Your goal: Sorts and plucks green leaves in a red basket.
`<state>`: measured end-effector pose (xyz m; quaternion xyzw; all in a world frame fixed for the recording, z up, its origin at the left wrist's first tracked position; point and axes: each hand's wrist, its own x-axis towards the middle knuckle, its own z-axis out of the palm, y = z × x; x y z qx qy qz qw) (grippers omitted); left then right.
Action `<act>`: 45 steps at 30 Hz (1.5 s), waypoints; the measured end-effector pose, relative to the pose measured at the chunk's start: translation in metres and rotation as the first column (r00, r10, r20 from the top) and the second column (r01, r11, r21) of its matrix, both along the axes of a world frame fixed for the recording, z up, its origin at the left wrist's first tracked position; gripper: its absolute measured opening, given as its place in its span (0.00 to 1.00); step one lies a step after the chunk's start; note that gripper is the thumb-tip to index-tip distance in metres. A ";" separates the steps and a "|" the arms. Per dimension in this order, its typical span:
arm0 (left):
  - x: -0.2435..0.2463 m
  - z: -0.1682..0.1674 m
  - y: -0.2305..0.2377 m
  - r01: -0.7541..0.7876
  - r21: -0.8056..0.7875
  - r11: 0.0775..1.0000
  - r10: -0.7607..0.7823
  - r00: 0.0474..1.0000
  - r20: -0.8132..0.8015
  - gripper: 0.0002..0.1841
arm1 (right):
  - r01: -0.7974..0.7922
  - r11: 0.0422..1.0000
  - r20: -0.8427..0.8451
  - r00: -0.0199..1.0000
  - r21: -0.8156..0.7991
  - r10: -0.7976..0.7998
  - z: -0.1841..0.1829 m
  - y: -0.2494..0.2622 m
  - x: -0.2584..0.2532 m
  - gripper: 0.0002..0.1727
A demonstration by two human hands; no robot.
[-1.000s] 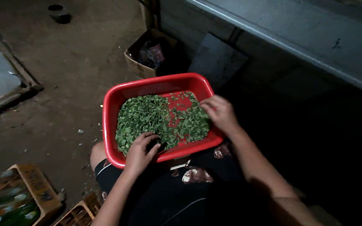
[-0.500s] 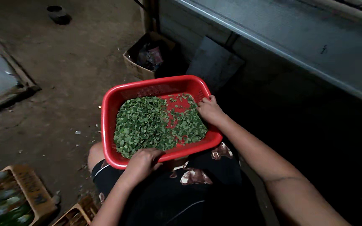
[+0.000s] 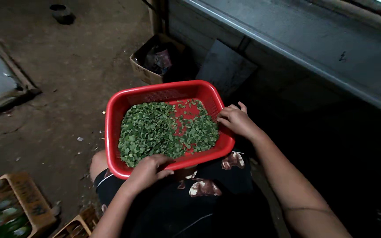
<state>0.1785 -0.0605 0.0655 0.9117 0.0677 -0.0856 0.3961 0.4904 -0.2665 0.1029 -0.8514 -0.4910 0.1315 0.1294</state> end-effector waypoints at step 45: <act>0.017 0.019 0.015 -0.441 -0.039 0.897 0.413 0.800 0.435 0.09 | 0.456 0.863 -0.973 0.171 0.218 0.155 -0.012 0.087 -0.133 0.09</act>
